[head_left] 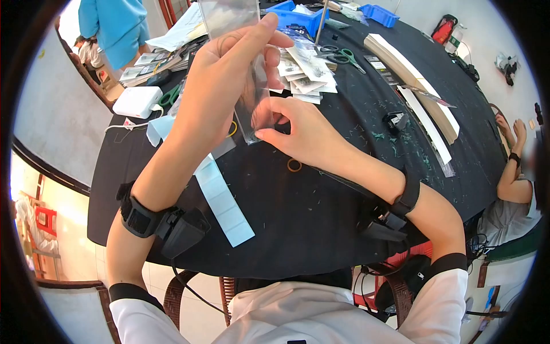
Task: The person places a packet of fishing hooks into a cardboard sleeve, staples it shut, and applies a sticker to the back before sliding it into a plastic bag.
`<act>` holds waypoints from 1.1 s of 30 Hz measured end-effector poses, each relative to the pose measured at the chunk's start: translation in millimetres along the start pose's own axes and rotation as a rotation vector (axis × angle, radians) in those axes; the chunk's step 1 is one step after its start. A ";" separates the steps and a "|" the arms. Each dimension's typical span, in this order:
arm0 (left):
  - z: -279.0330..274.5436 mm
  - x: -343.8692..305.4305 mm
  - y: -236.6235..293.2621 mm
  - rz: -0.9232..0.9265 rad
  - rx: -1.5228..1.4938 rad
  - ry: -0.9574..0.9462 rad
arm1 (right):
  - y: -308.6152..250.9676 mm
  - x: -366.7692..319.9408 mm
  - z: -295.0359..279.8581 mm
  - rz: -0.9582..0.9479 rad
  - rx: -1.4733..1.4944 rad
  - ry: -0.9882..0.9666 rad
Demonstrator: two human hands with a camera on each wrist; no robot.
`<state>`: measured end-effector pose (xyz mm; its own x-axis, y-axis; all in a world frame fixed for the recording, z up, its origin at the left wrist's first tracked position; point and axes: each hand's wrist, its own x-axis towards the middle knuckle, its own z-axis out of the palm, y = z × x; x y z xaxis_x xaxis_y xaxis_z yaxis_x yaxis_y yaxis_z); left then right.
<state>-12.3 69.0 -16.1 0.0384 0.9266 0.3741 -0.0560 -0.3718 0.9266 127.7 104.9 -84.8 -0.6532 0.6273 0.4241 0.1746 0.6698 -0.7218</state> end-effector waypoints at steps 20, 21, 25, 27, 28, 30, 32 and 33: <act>-1.1 -0.3 -9.6 -0.042 -0.008 -0.048 | 7.8 -4.5 0.9 0.052 -0.084 -0.005; -1.5 -0.4 -10.0 -0.034 0.000 -0.045 | 6.0 -4.0 0.8 0.049 -0.090 -0.008; 3.5 -1.0 -5.3 -0.050 0.019 0.018 | -3.3 -1.8 1.5 0.004 -0.097 -0.008; 5.5 -3.1 -2.1 -0.109 -0.043 0.030 | -5.4 1.8 7.7 -0.023 0.357 0.116; 5.9 -3.6 -2.6 -0.089 -0.041 0.046 | -5.7 3.5 7.1 -0.041 0.302 0.112; 7.6 -4.7 -3.7 -0.059 -0.034 0.056 | -8.4 3.7 10.9 -0.070 0.305 0.152; 10.6 -2.7 -7.4 -0.006 -0.076 0.098 | -11.2 4.1 15.4 -0.089 0.289 0.220; 12.5 -2.6 -7.1 -0.003 -0.078 0.095 | -13.4 4.6 16.8 -0.091 0.285 0.222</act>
<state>0.4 68.5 -23.1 -0.0563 0.9302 0.3627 -0.1336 -0.3670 0.9206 109.9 92.2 -82.3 -0.4754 0.6622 0.5792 -0.1097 0.6086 -0.7859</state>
